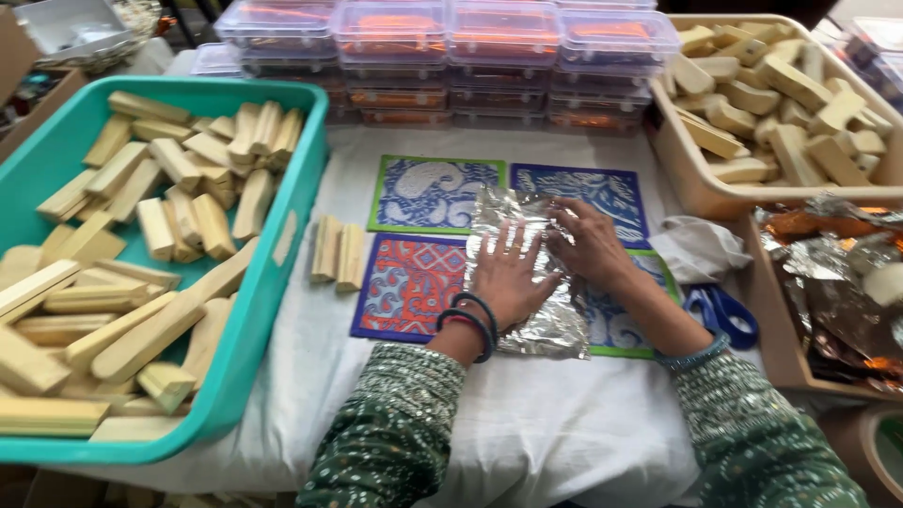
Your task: Cleaning wooden blocks with a cloth and wrapping them in decorative foil.
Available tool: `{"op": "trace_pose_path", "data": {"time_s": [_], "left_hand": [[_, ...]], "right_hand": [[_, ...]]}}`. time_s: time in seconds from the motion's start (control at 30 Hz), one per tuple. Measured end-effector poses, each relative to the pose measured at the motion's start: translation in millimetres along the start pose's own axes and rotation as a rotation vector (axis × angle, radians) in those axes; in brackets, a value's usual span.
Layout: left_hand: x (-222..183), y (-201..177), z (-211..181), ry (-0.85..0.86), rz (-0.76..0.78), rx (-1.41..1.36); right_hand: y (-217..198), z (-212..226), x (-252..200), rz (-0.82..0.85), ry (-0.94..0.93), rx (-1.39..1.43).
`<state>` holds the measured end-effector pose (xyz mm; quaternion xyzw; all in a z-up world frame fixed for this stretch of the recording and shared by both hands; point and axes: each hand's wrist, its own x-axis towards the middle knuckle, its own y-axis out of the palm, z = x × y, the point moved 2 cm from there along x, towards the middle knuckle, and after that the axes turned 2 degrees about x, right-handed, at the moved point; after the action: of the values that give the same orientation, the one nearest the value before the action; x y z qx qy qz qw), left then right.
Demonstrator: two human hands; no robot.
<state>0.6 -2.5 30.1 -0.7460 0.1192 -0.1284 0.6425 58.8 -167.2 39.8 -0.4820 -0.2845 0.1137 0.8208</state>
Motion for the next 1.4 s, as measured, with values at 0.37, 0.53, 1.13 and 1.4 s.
{"op": "trace_pose_path", "data": {"time_s": [0.37,0.53,1.13,1.4], "left_hand": [[17.2,82.8,14.6,0.084,-0.328,0.111],[32.9,108.1,22.4,0.147,-0.479,0.125],[44.8,112.1,25.9,0.155,-0.351,0.064],[51.5,126.6,28.7,0.157,-0.384,0.074]], "right_hand": [[46.8,169.7,71.5,0.144,-0.645,0.071],[102.6,220.5,103.6,0.214,-0.767,-0.164],[102.8,222.4,115.0,0.449,-0.591,-0.371],[108.3,203.9,110.2,0.396,-0.720,-0.450]]}}
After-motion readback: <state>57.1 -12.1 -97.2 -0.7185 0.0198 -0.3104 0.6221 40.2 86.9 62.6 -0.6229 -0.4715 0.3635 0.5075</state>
